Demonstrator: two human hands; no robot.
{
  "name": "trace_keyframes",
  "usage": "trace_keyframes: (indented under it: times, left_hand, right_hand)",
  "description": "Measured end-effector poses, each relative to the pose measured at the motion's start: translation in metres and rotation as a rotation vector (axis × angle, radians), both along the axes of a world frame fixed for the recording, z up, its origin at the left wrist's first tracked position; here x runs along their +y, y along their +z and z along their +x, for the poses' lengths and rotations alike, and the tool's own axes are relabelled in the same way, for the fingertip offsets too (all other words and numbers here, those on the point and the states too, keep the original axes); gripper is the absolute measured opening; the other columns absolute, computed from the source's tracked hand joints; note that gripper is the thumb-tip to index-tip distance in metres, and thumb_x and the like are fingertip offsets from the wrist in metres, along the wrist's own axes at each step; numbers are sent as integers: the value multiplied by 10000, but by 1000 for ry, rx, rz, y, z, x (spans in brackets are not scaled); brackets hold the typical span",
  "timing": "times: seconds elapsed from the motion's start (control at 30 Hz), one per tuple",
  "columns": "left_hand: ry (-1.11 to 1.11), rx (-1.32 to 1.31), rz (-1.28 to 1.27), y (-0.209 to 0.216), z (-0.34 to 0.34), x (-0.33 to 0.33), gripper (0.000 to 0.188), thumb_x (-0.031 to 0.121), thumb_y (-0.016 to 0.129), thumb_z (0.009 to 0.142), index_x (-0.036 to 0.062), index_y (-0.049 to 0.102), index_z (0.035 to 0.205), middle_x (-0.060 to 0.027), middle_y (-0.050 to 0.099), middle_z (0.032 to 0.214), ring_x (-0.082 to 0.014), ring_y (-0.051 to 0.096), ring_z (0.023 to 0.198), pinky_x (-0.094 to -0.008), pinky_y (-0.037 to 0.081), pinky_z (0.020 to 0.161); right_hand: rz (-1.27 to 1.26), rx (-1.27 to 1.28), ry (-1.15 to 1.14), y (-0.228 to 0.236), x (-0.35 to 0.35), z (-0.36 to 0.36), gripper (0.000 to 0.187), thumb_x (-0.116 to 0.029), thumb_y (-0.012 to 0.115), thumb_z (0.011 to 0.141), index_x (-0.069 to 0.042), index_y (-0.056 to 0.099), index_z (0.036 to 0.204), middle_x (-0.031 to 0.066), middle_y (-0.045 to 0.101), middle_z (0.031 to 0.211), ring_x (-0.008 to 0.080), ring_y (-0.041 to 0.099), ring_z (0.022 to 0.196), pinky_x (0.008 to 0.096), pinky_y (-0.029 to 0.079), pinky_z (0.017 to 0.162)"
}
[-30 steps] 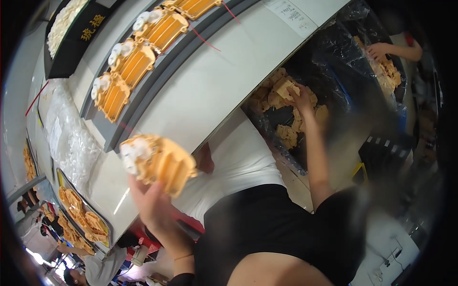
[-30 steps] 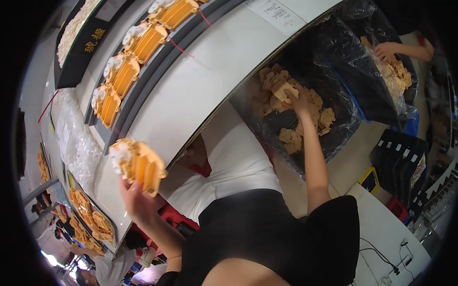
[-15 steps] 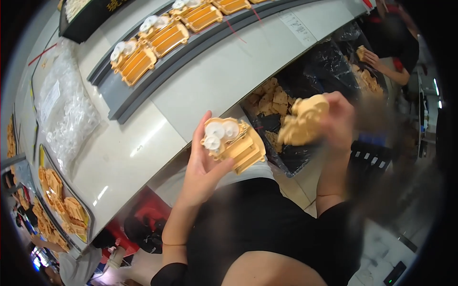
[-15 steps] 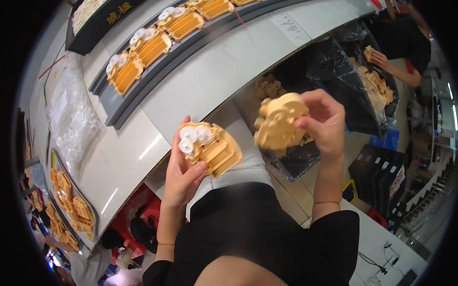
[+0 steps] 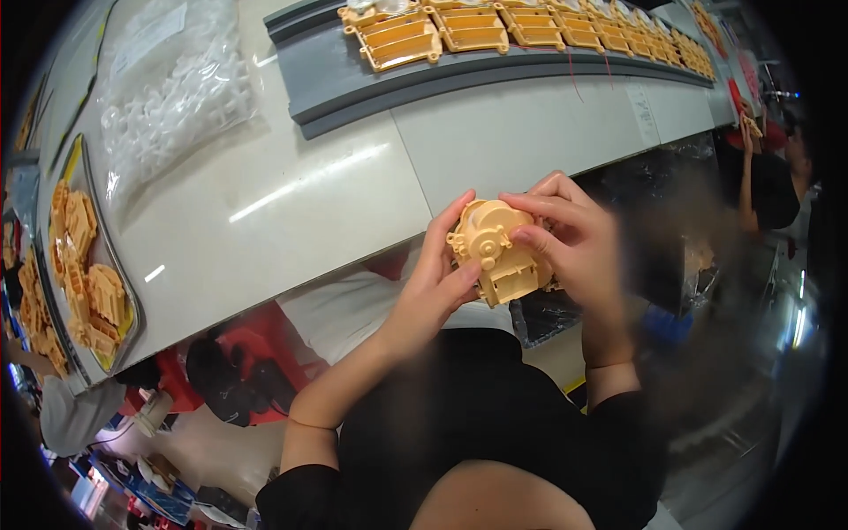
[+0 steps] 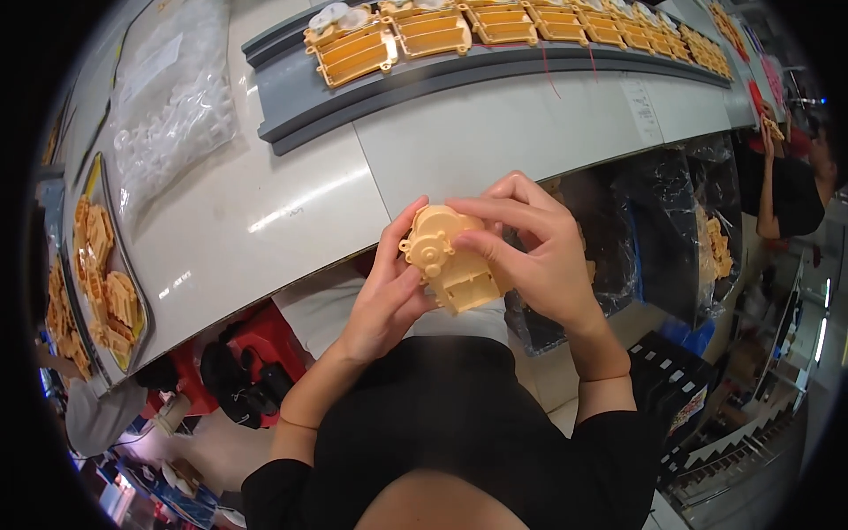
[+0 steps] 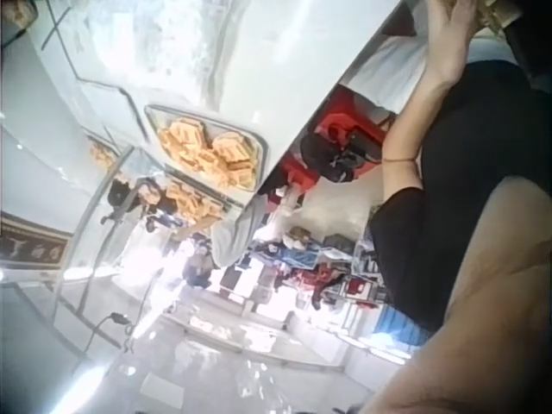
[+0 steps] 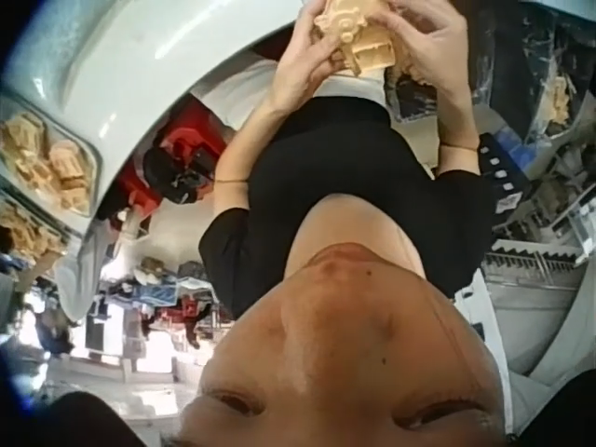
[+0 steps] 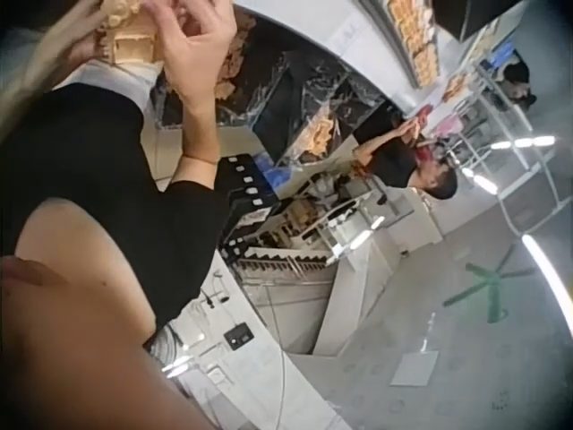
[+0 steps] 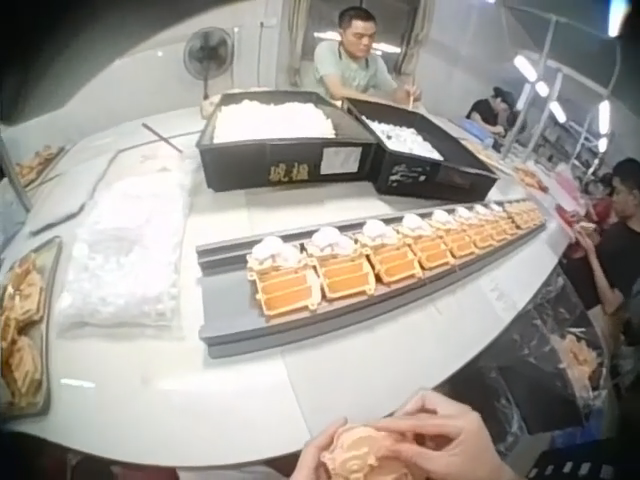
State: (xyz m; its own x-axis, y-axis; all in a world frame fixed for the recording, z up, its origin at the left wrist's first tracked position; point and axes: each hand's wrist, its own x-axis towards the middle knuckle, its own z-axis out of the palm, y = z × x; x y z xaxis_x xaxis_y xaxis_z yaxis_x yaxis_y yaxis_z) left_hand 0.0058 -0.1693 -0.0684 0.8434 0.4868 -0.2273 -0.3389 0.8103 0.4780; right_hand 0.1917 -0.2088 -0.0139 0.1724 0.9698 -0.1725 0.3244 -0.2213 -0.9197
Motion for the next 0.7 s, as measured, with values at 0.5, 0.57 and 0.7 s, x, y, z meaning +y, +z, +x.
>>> trace_keyframes:
  times: [0.5, 0.57, 0.7]
  left_hand:
    - [147, 25, -19, -1, 2, -2, 610, 177, 461, 1010, 155, 122, 1517, -75, 359, 1360, -170, 416, 1220, -330, 449, 947]
    - [182, 45, 35, -1, 1, -2, 594, 167, 472, 1006, 118, 150, 1502, -77, 373, 1346, -165, 431, 1200, -318, 419, 980]
    - [222, 72, 119, -4, -4, -6, 568, 168, 497, 997, 72, 203, 1473, -84, 390, 1328, -160, 432, 1198, -306, 381, 1010]
  right_hand:
    - [310, -423, 99, -7, 6, -20, 347, -29, 662, 806, 7, 641, 1151, 139, 595, 1102, 248, 596, 1015, 324, 479, 874]
    - [319, -359, 85, 0, 5, -28, 447, -57, 683, 792, 32, 577, 1217, 145, 592, 1115, 250, 583, 1080, 338, 458, 923]
    - [175, -147, 3, -12, -3, -28, 458, -85, 704, 789, 47, 566, 1206, 129, 589, 1083, 218, 577, 1046, 316, 449, 913]
